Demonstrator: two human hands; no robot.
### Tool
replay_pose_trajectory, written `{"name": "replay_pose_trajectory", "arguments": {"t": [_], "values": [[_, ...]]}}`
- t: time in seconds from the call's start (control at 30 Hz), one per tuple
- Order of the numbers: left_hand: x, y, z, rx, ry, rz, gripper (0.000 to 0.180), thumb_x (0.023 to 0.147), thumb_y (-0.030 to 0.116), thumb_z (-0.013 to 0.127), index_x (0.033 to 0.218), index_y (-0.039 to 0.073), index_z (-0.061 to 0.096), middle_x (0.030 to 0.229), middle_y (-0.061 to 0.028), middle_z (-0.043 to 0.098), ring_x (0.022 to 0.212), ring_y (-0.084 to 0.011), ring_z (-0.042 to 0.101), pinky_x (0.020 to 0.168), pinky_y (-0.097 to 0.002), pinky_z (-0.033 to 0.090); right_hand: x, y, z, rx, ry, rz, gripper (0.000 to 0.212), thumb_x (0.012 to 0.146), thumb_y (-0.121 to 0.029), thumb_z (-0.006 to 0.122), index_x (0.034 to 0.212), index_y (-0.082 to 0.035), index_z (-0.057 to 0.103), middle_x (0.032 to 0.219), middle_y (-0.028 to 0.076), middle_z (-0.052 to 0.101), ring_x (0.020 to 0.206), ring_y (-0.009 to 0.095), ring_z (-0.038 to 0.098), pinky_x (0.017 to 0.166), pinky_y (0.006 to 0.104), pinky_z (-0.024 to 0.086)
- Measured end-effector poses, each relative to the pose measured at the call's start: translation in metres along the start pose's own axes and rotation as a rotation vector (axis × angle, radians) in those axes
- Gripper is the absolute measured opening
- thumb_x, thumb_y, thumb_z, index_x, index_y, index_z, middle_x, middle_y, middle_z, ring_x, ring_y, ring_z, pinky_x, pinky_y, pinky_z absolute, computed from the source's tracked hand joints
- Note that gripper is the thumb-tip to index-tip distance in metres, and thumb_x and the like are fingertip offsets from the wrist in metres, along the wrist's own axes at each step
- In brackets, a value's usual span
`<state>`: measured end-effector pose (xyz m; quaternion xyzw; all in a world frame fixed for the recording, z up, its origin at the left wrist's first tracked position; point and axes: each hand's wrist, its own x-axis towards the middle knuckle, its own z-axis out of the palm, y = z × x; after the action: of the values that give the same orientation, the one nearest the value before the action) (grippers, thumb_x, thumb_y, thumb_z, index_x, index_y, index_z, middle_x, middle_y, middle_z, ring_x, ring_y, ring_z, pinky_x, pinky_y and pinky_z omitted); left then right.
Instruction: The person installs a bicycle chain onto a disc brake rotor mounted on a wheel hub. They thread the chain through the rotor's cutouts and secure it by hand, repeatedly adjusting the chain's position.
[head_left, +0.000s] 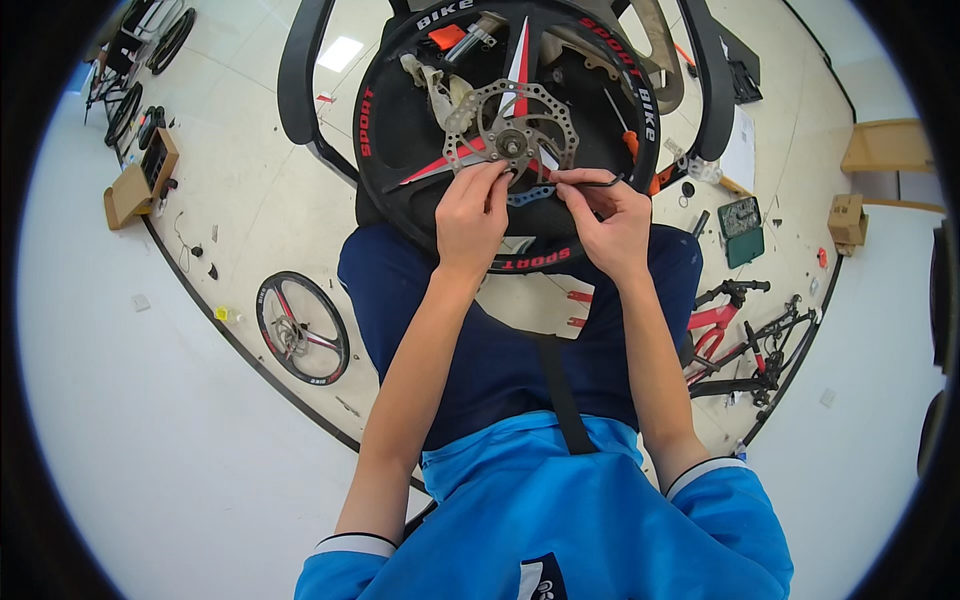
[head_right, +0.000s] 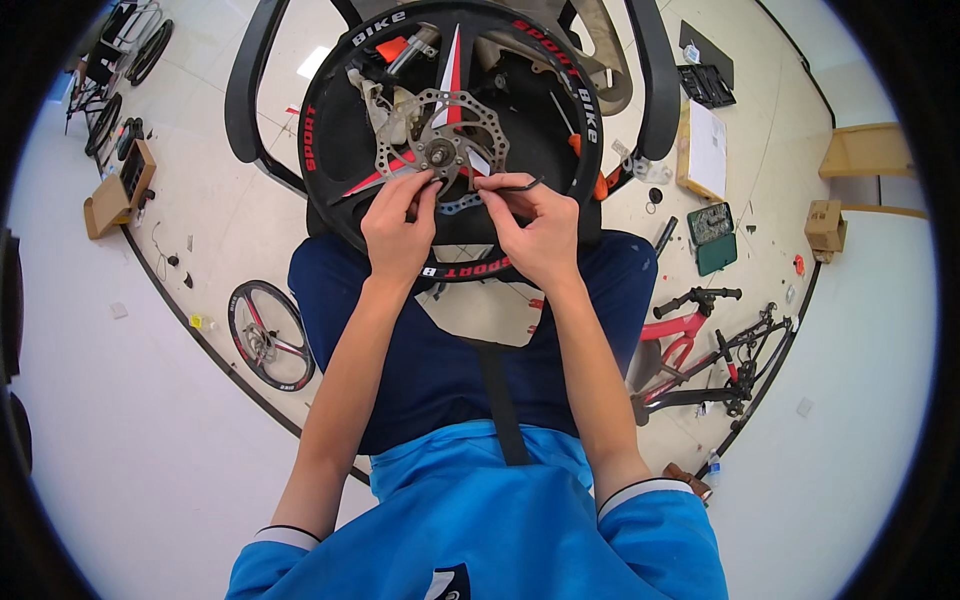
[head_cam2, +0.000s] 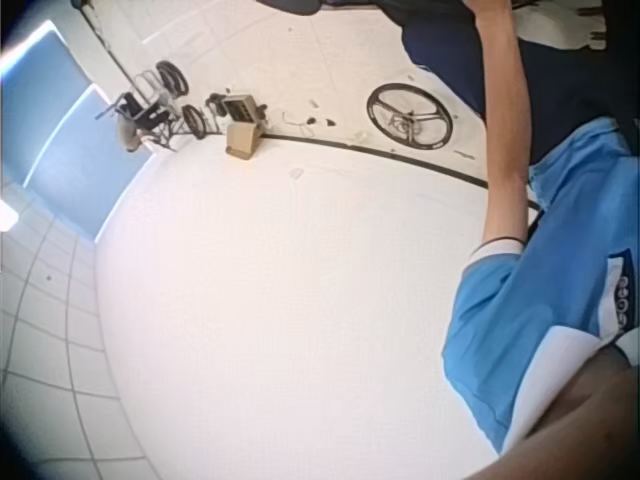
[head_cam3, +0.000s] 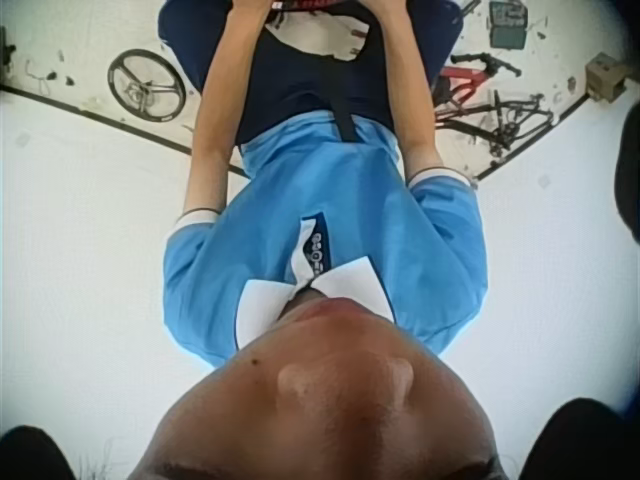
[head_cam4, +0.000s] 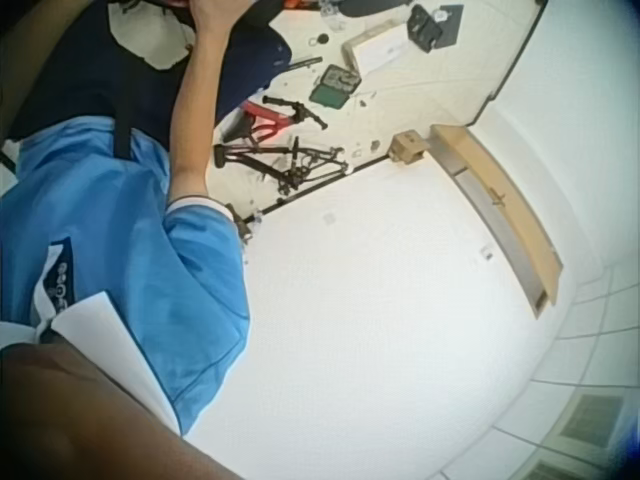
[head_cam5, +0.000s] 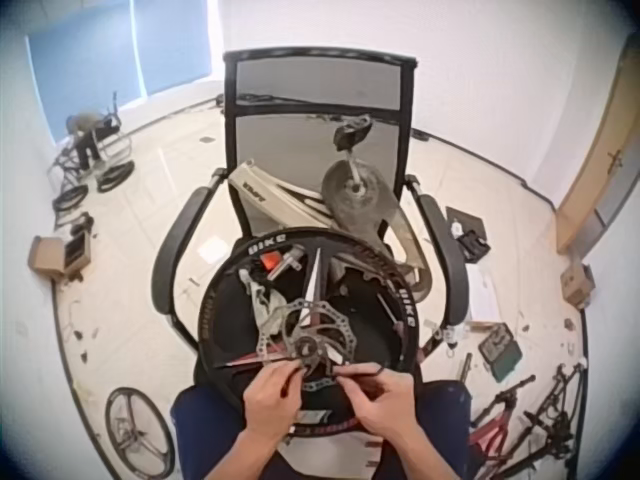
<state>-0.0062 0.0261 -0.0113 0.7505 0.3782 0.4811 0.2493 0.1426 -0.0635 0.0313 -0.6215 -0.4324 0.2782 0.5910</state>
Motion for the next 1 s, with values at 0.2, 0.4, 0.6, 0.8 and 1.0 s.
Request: {"name": "replay_pose_trajectory", "arguments": {"t": [0.2,0.4,0.6,0.8,1.0], "values": [[0.006,-0.002,0.001,-0.045,-0.034,-0.020,0.012,0.083,0.001,0.079,0.095,0.000,0.074,0.087,-0.0089,0.072,0.063,-0.0158,0.065,0.058,-0.0271,0.052,-0.006,0.001,-0.006,0.010,0.006,0.024,0.014,0.091,0.004,0.070,0.105,0.004,0.073,0.099,0.011,0.078,0.093,0.017,0.076,0.086,0.0270,0.059],[0.009,-0.007,0.005,-0.037,-0.053,0.031,0.011,0.083,0.001,0.080,0.093,0.000,0.076,0.088,-0.0091,0.072,0.065,-0.0161,0.067,0.059,-0.0267,0.053,-0.010,0.002,-0.008,0.003,0.004,0.025,0.014,0.091,0.004,0.069,0.104,0.003,0.073,0.100,0.011,0.078,0.093,0.017,0.076,0.087,0.0274,0.059],[0.008,-0.011,0.008,-0.028,-0.059,0.032,0.013,0.083,0.003,0.081,0.094,0.000,0.076,0.089,-0.0087,0.071,0.066,-0.0167,0.067,0.059,-0.0272,0.053,-0.010,0.003,-0.007,0.004,0.000,0.022,0.014,0.091,0.004,0.070,0.104,0.003,0.073,0.099,0.011,0.078,0.092,0.017,0.076,0.086,0.0273,0.059],[0.011,-0.010,0.008,0.003,-0.044,0.105,0.014,0.081,0.002,0.081,0.094,0.000,0.076,0.090,-0.0095,0.071,0.074,-0.0221,0.069,0.064,-0.0315,0.055,-0.010,0.004,-0.007,-0.020,-0.012,0.026,0.014,0.090,0.004,0.070,0.104,0.003,0.074,0.099,0.011,0.078,0.091,0.017,0.076,0.085,0.0270,0.059],[0.013,-0.010,0.008,-0.002,-0.044,0.100,0.014,0.080,0.002,0.082,0.093,0.000,0.076,0.087,-0.0087,0.069,0.075,-0.0226,0.068,0.065,-0.0322,0.054,-0.011,0.005,-0.007,-0.024,-0.023,0.033,0.014,0.091,0.004,0.070,0.104,0.003,0.074,0.099,0.010,0.078,0.091,0.017,0.076,0.084,0.0269,0.059]]}}
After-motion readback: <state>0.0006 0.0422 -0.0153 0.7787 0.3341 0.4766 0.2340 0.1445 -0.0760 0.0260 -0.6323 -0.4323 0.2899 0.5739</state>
